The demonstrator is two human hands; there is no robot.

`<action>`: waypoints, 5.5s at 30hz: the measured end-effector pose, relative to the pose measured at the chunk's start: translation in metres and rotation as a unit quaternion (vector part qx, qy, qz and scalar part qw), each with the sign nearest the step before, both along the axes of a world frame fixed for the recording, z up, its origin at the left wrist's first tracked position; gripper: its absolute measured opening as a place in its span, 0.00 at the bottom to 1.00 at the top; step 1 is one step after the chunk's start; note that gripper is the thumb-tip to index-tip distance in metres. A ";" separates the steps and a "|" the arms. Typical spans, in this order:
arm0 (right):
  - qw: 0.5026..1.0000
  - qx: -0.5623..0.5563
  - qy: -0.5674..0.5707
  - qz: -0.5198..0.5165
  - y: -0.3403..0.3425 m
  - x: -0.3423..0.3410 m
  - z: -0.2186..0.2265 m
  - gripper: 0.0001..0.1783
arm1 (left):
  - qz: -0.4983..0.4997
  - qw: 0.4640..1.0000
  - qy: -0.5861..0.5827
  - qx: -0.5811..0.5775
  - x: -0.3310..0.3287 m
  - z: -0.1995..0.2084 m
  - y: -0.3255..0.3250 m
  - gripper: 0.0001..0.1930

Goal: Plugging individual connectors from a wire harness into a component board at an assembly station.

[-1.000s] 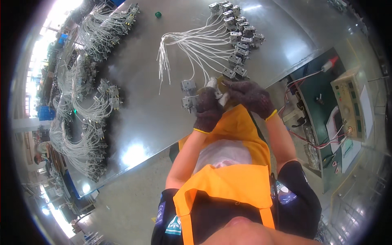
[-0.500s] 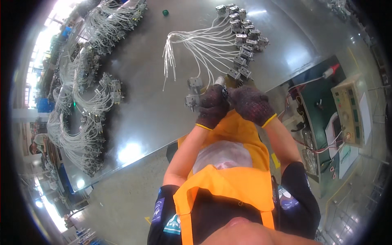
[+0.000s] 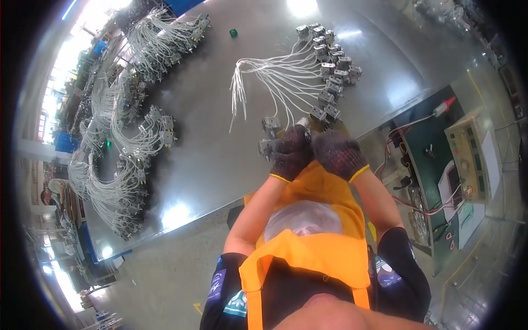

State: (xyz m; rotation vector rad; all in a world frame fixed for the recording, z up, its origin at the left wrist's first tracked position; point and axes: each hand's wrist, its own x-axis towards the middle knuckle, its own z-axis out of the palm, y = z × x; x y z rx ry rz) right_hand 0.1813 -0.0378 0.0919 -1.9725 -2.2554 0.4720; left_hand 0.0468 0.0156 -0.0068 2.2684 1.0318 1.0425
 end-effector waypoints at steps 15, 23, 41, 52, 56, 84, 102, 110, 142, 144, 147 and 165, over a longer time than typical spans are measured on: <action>0.996 -0.052 0.072 -0.018 -0.008 0.007 0.009 0.14 | 0.053 0.982 0.065 0.170 -0.014 0.031 -0.011 0.25; 0.922 0.003 0.386 0.037 -0.004 -0.014 -0.070 0.19 | 0.090 0.973 0.171 0.124 -0.102 0.039 -0.009 0.19; 0.875 -0.101 0.462 -0.105 0.018 0.016 -0.064 0.29 | -0.044 0.996 -0.081 -0.016 -0.038 -0.001 0.004 0.32; 0.864 -0.176 0.449 -0.144 0.006 0.015 -0.058 0.33 | 0.028 0.980 0.113 0.163 -0.038 0.007 0.001 0.31; 0.852 -0.158 0.491 -0.087 0.012 0.012 -0.069 0.34 | -0.013 0.995 0.025 0.091 -0.037 -0.008 0.005 0.31; 0.995 0.084 0.050 0.036 -0.004 0.013 -0.028 0.09 | 0.037 0.998 -0.047 0.011 -0.003 -0.004 -0.004 0.17; 0.883 -0.023 0.457 0.105 -0.017 -0.026 -0.039 0.26 | 0.253 0.952 0.144 0.089 -0.054 0.001 0.047 0.33; 0.855 0.086 0.506 -0.076 0.006 0.009 -0.108 0.19 | 0.118 0.982 0.005 0.148 -0.049 -0.022 0.036 0.23; 0.996 0.025 0.015 0.089 -0.002 0.018 -0.012 0.13 | -0.005 0.974 -0.130 -0.183 -0.001 -0.078 0.012 0.27; 0.994 0.055 0.050 0.079 -0.003 0.017 -0.014 0.13 | 0.017 0.983 -0.110 -0.145 -0.004 -0.086 0.009 0.26; 0.994 0.056 0.071 0.057 -0.003 0.018 -0.018 0.12 | 0.014 0.992 -0.083 -0.097 -0.002 -0.082 0.008 0.25; 0.994 0.105 -0.043 -0.007 -0.005 0.000 -0.063 0.11 | 0.024 0.997 0.056 0.036 0.001 0.011 -0.005 0.19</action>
